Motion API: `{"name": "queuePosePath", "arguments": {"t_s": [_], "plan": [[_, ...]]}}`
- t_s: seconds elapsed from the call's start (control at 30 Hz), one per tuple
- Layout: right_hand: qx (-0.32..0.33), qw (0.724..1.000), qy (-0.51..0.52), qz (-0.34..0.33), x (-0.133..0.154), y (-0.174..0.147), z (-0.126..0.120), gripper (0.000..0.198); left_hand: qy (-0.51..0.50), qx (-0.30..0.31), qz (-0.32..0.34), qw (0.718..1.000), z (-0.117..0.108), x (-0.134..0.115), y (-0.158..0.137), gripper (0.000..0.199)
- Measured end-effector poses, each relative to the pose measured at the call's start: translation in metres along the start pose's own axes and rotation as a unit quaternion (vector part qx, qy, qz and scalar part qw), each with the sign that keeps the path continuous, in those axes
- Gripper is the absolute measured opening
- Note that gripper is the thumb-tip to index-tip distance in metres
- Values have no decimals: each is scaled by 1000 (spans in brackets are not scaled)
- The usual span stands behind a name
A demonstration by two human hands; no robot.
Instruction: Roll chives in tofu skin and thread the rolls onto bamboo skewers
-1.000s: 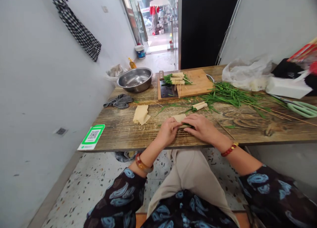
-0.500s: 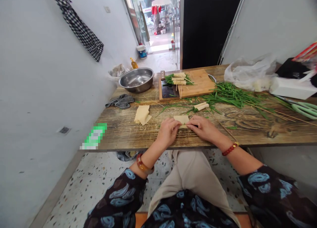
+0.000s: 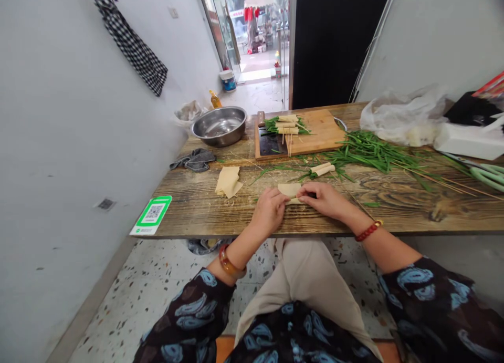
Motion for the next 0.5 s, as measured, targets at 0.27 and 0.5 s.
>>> {"name": "queuePosePath", "arguments": {"t_s": [0.27,0.5], "plan": [[12,996,-89,22,0,6,3,19,-27,1,-6,1000,1,0,-3,7],[-72,994,-77,-19,1,2,-3,10,2,23,-40,999,-1,3,0,7]]}}
Point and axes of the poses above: each hand's wrist, its own y-axis towards the middle knuckle, its own z-axis out of the palm, x = y × z, the point moved 10 cm from there along y, towards the middle knuckle, and after that the axes turned 2 degrees about z, right-handed, at the moved point
